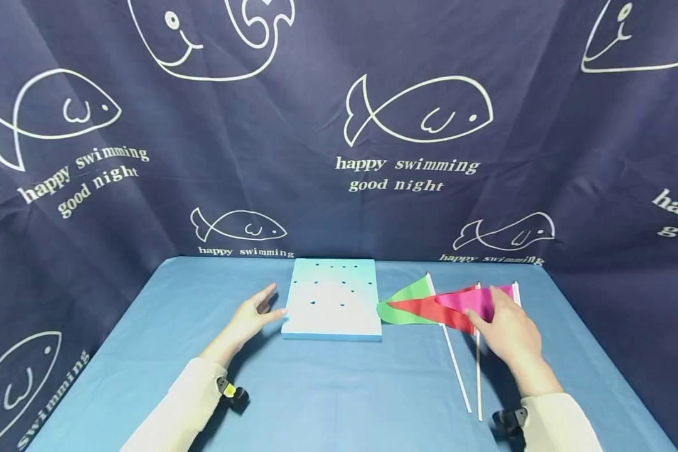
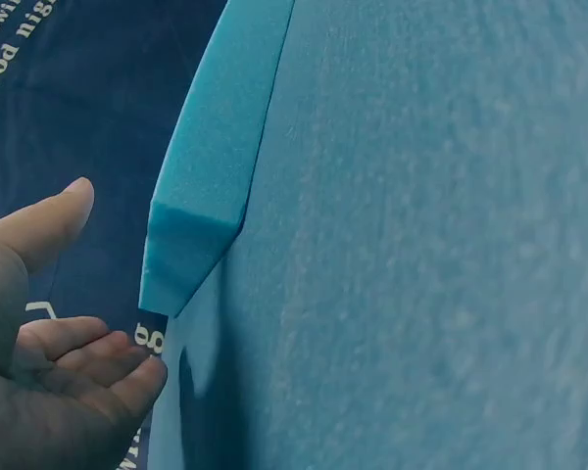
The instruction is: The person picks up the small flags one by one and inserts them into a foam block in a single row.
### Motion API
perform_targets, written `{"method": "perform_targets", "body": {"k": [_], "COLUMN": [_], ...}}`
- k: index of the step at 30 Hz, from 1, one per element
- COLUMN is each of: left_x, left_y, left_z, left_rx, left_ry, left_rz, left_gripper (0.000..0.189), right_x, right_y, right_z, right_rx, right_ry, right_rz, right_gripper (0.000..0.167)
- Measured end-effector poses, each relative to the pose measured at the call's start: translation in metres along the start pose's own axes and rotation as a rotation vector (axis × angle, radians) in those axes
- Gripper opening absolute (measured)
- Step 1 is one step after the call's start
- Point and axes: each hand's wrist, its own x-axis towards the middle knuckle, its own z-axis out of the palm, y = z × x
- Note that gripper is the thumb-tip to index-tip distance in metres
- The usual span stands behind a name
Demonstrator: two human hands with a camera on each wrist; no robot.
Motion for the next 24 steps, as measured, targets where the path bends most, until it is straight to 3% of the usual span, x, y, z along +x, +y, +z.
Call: {"method": "perform_targets", "body": {"k": [5,12,24], "left_x": [-0.002,-0.003,-0.001], "left_y": [-0.002,0.0,-0.005], "left_z": [0.0,0.003,0.015], "left_rx": [-0.061,-0.092,-0.155], "left_ry": [-0.041,-0.065,-0.109], "left_rz": [-0.026,-0.014,-0.003], "left_gripper": [0.083,0.085,0.082], "right_x": [-0.004,-0.01,-0.021], "right_y": [0.006,0.024,0.058], "right_z": [0.006,0.005,0.002], "right_rx": [0.006,0.01,0.025], "right_ry": [-0.008,-0.021,0.047], "right_rz": [0.008,0.041,0.071], "right_gripper": [0.081,0.079,0.077]}}
